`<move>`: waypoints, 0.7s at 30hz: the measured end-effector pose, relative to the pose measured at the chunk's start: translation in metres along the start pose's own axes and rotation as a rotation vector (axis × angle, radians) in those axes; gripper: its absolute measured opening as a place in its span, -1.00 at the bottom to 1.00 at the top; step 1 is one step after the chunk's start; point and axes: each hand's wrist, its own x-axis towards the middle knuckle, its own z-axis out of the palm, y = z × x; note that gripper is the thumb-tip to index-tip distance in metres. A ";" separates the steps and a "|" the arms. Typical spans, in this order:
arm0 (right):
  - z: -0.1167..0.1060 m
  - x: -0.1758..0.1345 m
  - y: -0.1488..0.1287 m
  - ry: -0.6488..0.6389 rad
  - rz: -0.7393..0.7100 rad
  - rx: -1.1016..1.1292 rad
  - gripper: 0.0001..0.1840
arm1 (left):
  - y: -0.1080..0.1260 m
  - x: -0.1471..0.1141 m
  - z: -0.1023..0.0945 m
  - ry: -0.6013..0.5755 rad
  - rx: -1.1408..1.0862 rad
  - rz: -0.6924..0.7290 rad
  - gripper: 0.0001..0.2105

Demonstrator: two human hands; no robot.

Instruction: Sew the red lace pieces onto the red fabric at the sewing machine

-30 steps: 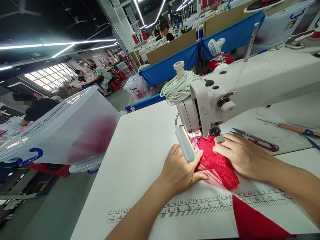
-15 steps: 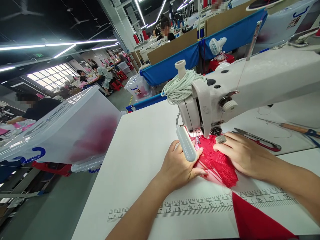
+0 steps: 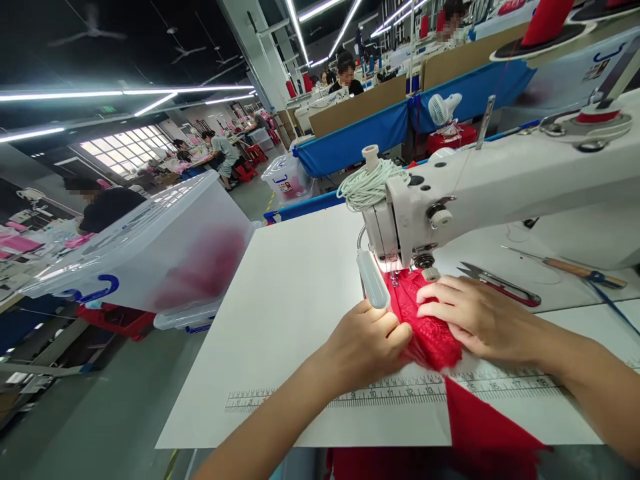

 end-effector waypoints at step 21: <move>0.021 0.009 0.000 0.229 0.119 0.072 -0.70 | -0.009 0.008 0.023 -0.069 -0.518 -0.377 -0.82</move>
